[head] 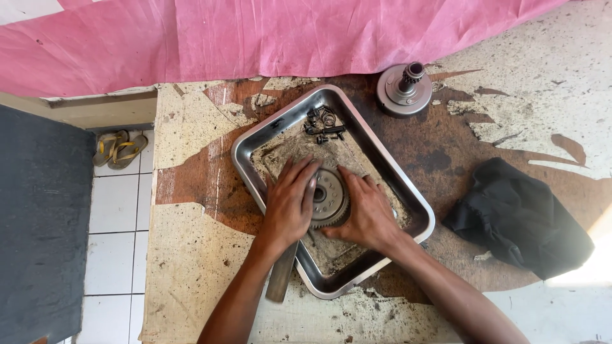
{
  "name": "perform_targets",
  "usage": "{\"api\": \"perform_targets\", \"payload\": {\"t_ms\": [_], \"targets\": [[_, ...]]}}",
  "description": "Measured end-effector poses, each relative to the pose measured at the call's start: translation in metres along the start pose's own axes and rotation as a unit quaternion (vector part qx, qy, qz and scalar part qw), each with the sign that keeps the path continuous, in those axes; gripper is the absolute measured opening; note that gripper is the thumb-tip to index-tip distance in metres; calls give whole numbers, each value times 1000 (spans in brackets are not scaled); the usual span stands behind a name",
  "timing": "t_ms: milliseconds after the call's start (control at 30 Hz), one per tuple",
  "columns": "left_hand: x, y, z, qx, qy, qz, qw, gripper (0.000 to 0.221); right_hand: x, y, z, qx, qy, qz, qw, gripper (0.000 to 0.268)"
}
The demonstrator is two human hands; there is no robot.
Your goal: Cleaning and inspecting a gear assembly in a metal tray on a workbench.
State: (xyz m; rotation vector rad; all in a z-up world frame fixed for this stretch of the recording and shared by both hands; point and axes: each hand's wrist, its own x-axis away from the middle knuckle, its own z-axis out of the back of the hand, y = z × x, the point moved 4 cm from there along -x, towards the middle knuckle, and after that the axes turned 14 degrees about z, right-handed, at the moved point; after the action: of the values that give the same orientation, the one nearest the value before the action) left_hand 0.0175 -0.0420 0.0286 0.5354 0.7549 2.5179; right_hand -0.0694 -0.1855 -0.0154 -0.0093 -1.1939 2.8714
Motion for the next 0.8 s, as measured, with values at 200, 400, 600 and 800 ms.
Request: {"api": "perform_targets", "payload": {"t_ms": [200, 400, 600, 800], "targets": [[-78, 14, -37, -11, 30, -32, 999, 41, -2, 24, 12, 43, 13, -1, 999, 134], [-25, 6, -18, 16, 42, -30, 999, 38, -21, 16, 26, 72, 5, 62, 995, 142], [-2, 4, -16, -3, 62, -8, 998, 38, -23, 24, 14, 45, 10, 86, 995, 140], [-86, 33, -25, -43, 70, 0, 997, 39, -20, 8, 21, 21, 8, 77, 997, 138]]}}
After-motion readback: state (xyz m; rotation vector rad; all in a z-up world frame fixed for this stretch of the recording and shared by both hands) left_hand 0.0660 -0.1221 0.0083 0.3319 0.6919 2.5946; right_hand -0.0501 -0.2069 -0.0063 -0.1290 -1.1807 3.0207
